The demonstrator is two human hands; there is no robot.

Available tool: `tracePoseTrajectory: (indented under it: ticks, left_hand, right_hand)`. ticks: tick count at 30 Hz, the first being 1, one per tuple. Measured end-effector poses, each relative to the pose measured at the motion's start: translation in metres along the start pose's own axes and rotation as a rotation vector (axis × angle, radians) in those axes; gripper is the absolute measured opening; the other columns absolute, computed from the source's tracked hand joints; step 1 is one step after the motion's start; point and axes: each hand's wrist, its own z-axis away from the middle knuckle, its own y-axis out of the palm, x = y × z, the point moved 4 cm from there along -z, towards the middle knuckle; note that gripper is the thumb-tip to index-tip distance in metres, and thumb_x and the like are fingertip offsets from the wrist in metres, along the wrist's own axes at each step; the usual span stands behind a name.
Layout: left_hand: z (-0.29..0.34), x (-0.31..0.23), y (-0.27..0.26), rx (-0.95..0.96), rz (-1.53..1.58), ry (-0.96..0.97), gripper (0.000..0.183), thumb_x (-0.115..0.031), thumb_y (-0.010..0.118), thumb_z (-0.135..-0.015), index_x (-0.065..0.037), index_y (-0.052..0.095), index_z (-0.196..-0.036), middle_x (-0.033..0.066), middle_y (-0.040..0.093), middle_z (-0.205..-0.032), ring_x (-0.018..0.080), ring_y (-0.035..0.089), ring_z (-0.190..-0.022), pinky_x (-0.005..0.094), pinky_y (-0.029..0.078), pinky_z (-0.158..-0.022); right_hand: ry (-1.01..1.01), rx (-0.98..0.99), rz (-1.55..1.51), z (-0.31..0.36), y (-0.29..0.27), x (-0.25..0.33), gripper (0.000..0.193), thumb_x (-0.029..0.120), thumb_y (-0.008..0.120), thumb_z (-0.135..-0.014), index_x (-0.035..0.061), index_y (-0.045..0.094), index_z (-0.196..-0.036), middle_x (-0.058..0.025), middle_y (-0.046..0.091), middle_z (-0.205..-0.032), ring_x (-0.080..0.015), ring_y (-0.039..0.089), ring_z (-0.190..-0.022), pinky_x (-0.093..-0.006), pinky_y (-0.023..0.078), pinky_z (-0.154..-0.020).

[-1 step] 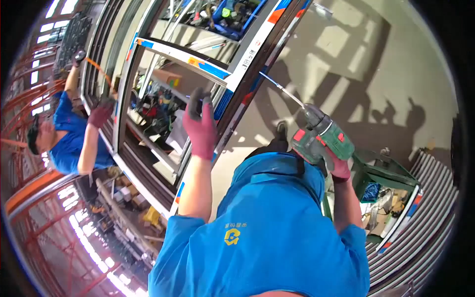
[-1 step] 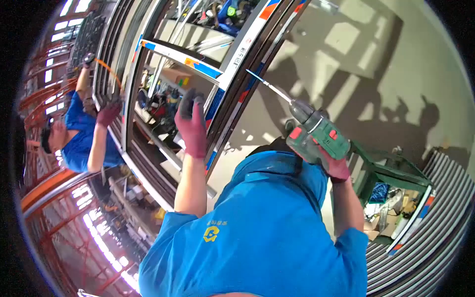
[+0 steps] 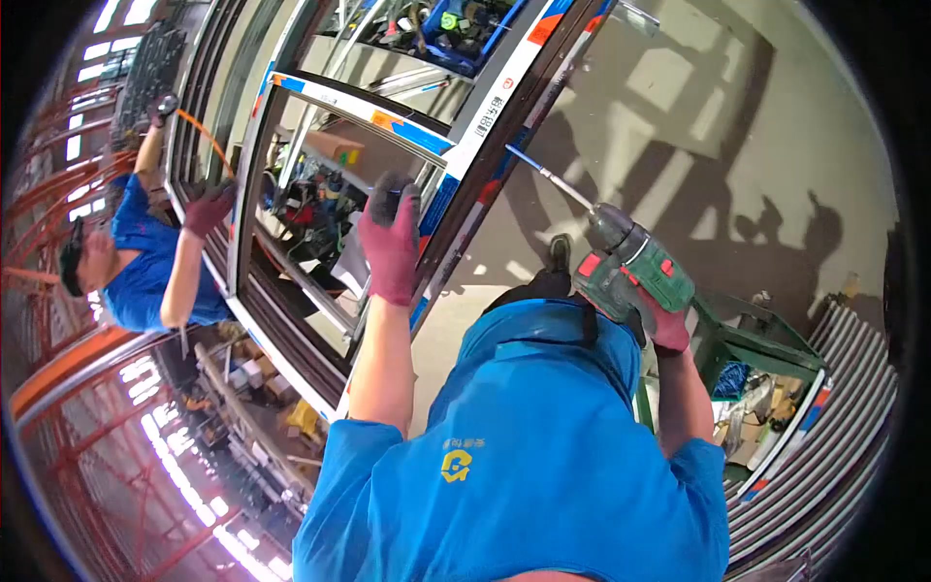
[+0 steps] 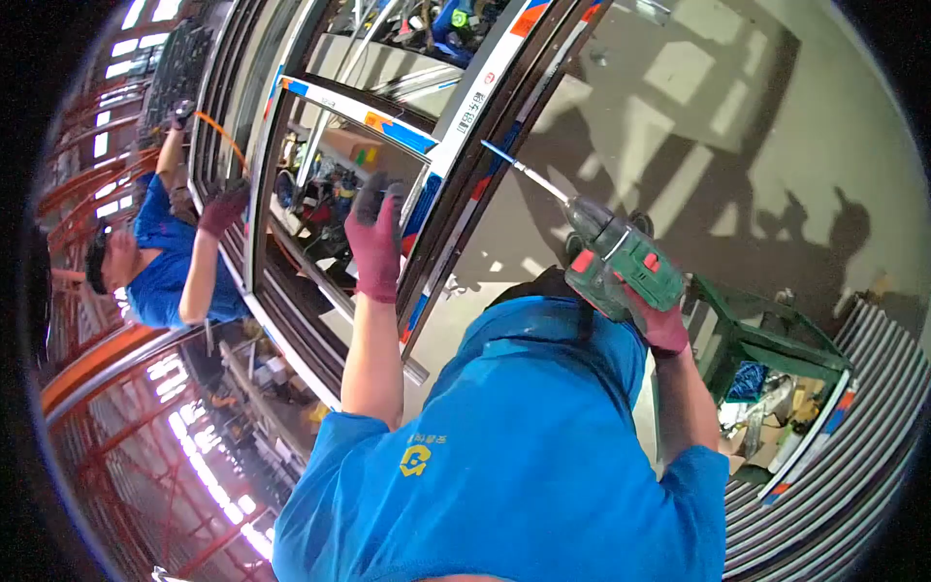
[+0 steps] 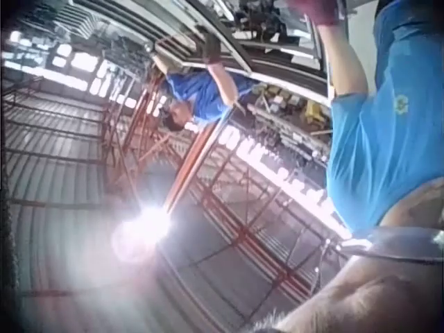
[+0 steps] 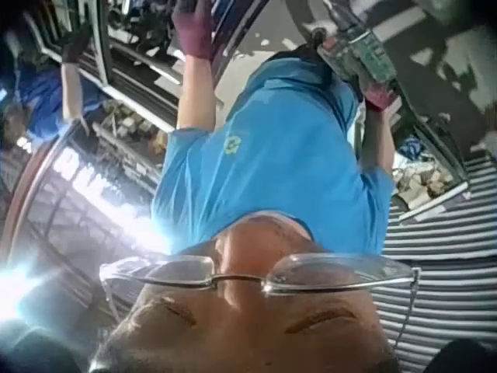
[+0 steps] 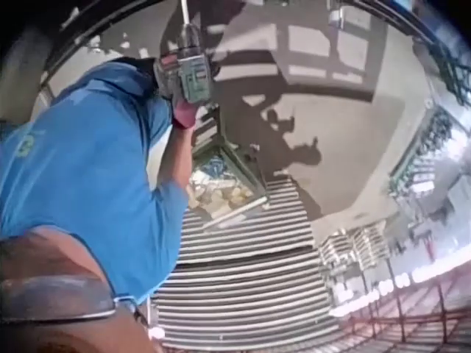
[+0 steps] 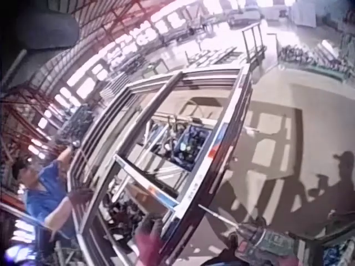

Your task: Assembling industrial frames by positioning components and securing them using a power drill.

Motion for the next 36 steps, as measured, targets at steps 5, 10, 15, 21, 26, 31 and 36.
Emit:
tracePoseTrajectory:
  ticks: [5,10,15,21,26,31,36]
  left_hand:
    - [-0.035,0.017,0.009,0.214,0.131,-0.471,0.042,-0.031,0.07,-0.105,0.0,0.072,-0.132,0.0063,0.076,-0.114,0.0126,0.068,-0.097,0.0285,0.054,-0.086]
    - [-0.055,0.002,0.031,0.283,-0.34,-0.615,0.043,-0.042,0.078,-0.098,-0.005,0.079,-0.122,-0.0026,0.071,-0.103,0.008,0.062,-0.086,0.0254,0.049,-0.078]
    - [-0.057,0.013,0.037,0.227,-0.198,-0.461,0.045,-0.044,0.081,-0.096,-0.006,0.08,-0.118,-0.0067,0.067,-0.089,0.0052,0.056,-0.077,0.0236,0.044,-0.07]
    - [-0.064,0.037,0.024,0.246,-0.154,-0.438,0.047,-0.047,0.082,-0.095,-0.006,0.08,-0.119,-0.0067,0.068,-0.094,0.0061,0.055,-0.08,0.025,0.044,-0.073]
    - [-0.061,0.038,0.027,0.178,-0.056,-0.409,0.047,-0.041,0.078,-0.099,-0.001,0.078,-0.123,-0.0018,0.073,-0.109,0.0071,0.062,-0.095,0.0242,0.047,-0.089]
    - [-0.059,0.036,0.028,0.182,-0.061,-0.441,0.042,-0.037,0.077,-0.101,-0.002,0.077,-0.124,0.0003,0.075,-0.114,0.0089,0.065,-0.104,0.0276,0.049,-0.096]
    - [-0.066,0.042,0.02,0.226,-0.085,-0.43,0.046,-0.041,0.074,-0.103,-0.005,0.073,-0.131,0.0002,0.074,-0.117,0.0105,0.068,-0.104,0.0293,0.055,-0.093]
  right_hand:
    - [0.15,0.154,-0.107,-0.041,0.016,-0.003,0.05,0.003,0.074,-0.096,0.0023,0.061,-0.144,-0.0078,0.071,-0.132,-0.019,0.066,-0.124,-0.0373,0.052,-0.109]
    - [0.11,0.286,-0.236,-0.071,0.041,0.01,0.046,0.015,0.076,-0.095,0.0017,0.063,-0.137,-0.008,0.074,-0.121,-0.0184,0.068,-0.113,-0.0357,0.052,-0.102]
    - [0.045,0.287,-0.186,-0.075,0.046,-0.004,0.048,0.009,0.077,-0.092,0.0005,0.063,-0.137,-0.0091,0.075,-0.119,-0.0183,0.069,-0.111,-0.0352,0.053,-0.099]
    - [0.032,0.241,-0.168,-0.066,0.053,-0.018,0.062,0.008,0.081,-0.09,0.0007,0.058,-0.147,-0.0095,0.073,-0.125,-0.0162,0.068,-0.113,-0.0348,0.053,-0.101]
    - [0.009,0.268,-0.19,-0.059,0.057,-0.03,0.064,0.008,0.079,-0.092,-0.001,0.054,-0.15,-0.0081,0.072,-0.126,-0.0154,0.067,-0.112,-0.0344,0.053,-0.099]
    - [0.058,0.24,-0.311,-0.055,0.062,-0.032,0.063,0.006,0.078,-0.092,-0.002,0.054,-0.15,-0.0089,0.071,-0.126,-0.0161,0.067,-0.112,-0.0346,0.053,-0.1]
    - [-0.092,0.219,-0.177,-0.057,0.063,-0.017,0.064,0.003,0.079,-0.09,-0.0024,0.055,-0.149,-0.0111,0.07,-0.13,-0.0175,0.067,-0.115,-0.0342,0.053,-0.103]
